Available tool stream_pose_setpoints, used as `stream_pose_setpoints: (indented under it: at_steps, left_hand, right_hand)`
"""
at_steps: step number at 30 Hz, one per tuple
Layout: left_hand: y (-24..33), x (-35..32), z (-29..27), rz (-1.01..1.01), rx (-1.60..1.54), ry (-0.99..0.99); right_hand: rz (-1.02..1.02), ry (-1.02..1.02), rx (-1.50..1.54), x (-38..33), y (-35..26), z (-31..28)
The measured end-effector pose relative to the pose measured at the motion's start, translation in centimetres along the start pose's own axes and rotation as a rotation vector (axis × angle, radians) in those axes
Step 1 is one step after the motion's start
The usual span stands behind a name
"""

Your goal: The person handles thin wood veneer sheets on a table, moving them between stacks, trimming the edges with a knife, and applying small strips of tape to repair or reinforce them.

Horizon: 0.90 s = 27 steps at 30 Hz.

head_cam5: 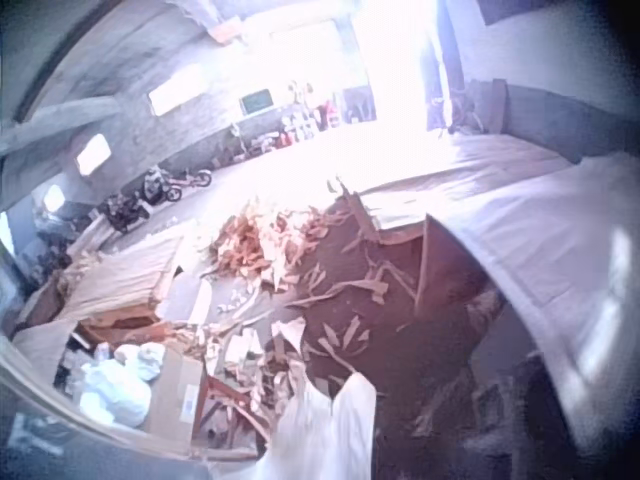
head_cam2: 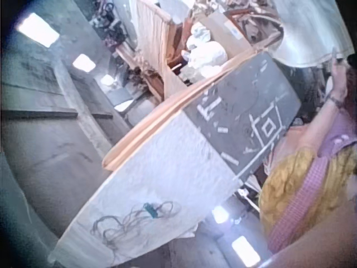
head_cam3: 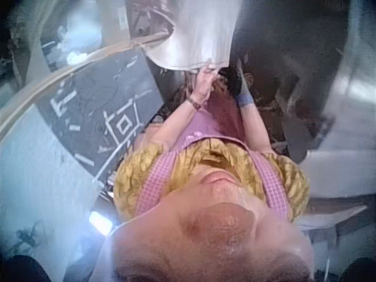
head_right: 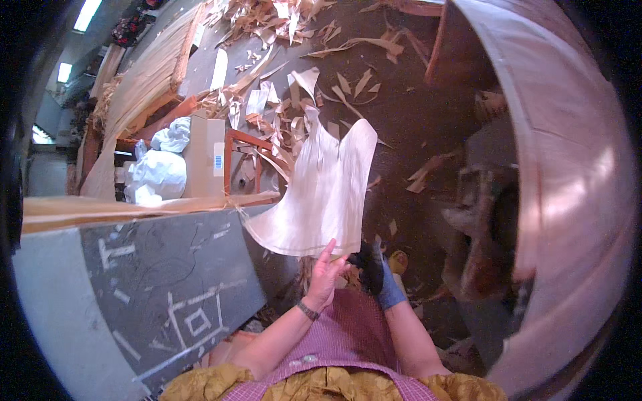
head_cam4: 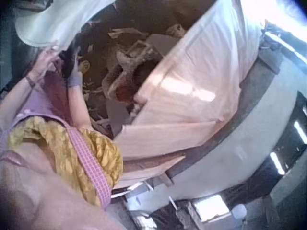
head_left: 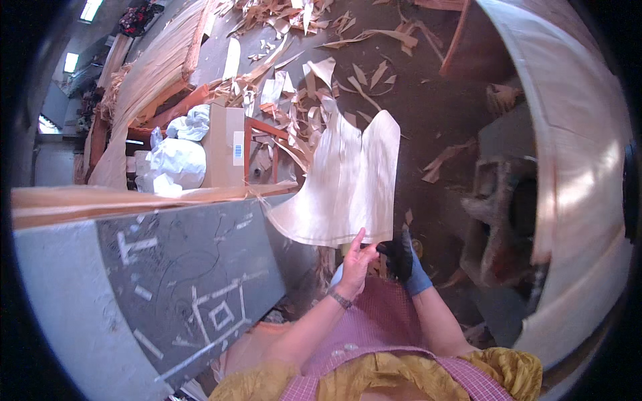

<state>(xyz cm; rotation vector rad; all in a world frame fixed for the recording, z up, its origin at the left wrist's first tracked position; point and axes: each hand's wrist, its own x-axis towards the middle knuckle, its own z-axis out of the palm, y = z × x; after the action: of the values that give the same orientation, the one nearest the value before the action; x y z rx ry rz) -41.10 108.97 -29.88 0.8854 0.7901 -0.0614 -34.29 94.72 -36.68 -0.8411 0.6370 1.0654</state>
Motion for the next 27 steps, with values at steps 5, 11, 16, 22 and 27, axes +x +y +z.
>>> stream_pose_setpoints:
  at_steps: [5, 11, 16, 22, 27]
  left_hand:
    - [-0.3, -5.6, 3.8, -0.388, 0.01, -0.215]
    - [-0.6, -10.1, 5.5, -0.532, 0.02, -0.503]
    - [-3.5, -13.0, 4.4, -0.705, 0.327, -0.436]
    - [-8.7, -13.0, -7.3, -0.597, 0.512, -0.292]
    - [-11.3, -10.9, -15.1, -0.517, 0.483, 0.081]
  right_hand:
    - [-0.477, 0.214, -0.365, -8.8, -3.1, 0.5]
    - [-0.659, 0.424, -0.561, -17.6, -2.2, -0.3]
    - [-0.513, 0.44, -0.859, -19.9, 4.5, -3.7]
    - [-0.577, 0.462, -1.526, -22.8, 13.7, -11.5]
    - [-1.194, 0.698, -1.654, -33.8, -2.9, 0.0]
